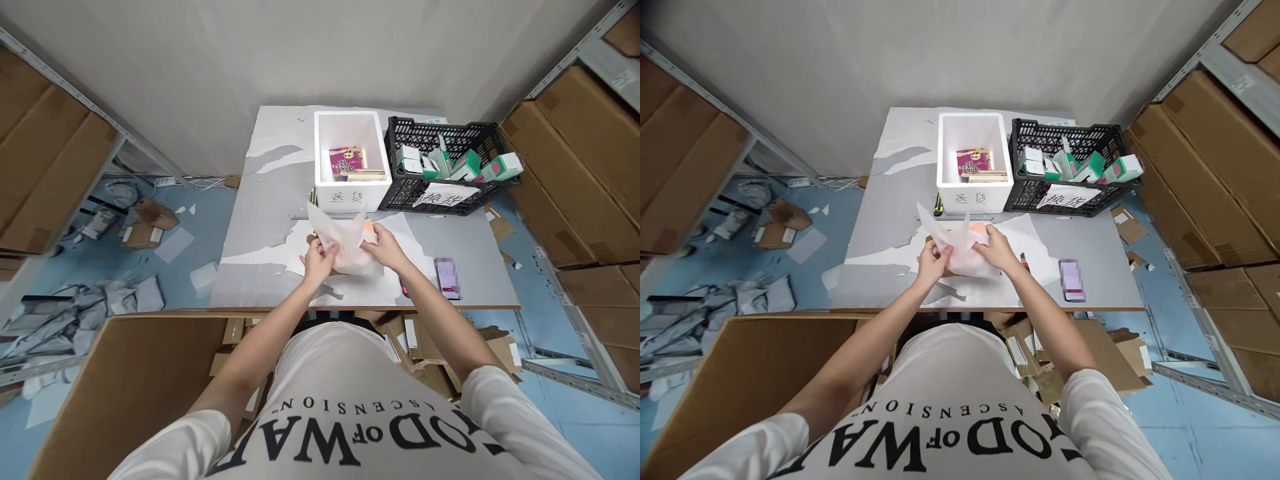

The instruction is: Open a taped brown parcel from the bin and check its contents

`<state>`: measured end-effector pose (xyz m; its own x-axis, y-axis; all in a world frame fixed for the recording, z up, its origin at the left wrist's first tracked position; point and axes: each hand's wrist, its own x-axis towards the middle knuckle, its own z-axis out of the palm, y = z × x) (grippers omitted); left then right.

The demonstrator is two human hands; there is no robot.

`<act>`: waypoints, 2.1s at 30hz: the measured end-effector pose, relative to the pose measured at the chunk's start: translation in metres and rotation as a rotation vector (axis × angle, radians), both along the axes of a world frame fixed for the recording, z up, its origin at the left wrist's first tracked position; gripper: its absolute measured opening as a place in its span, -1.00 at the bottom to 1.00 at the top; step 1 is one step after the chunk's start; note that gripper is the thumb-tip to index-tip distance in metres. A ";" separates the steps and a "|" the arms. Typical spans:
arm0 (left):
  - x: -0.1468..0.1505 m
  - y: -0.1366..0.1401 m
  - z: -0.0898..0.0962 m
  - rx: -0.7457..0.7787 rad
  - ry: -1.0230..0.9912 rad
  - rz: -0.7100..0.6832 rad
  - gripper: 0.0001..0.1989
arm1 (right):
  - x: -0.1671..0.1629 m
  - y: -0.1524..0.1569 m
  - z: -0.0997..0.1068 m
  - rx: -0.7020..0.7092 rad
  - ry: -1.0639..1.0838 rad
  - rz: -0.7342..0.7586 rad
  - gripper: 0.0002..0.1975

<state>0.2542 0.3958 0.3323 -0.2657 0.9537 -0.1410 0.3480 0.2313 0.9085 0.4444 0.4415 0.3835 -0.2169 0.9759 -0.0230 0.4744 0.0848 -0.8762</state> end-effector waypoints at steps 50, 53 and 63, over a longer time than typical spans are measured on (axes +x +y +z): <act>0.007 -0.040 0.003 -0.227 -0.756 -0.038 -0.63 | 0.007 0.049 0.014 -0.398 0.299 0.174 -0.71; 0.004 -0.045 -0.003 -0.229 -0.782 0.012 -0.64 | 0.006 0.050 0.014 -0.427 0.271 0.225 -0.73; 0.009 -0.053 0.004 -0.225 -1.033 0.175 -0.81 | -0.007 0.065 0.032 -0.055 -0.172 0.250 -0.82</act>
<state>0.2636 0.3425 0.3363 -0.0475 0.8382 -0.5433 -0.6197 0.4019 0.6742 0.4378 0.5062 0.4158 -0.4381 0.8893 -0.1312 0.5868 0.1724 -0.7911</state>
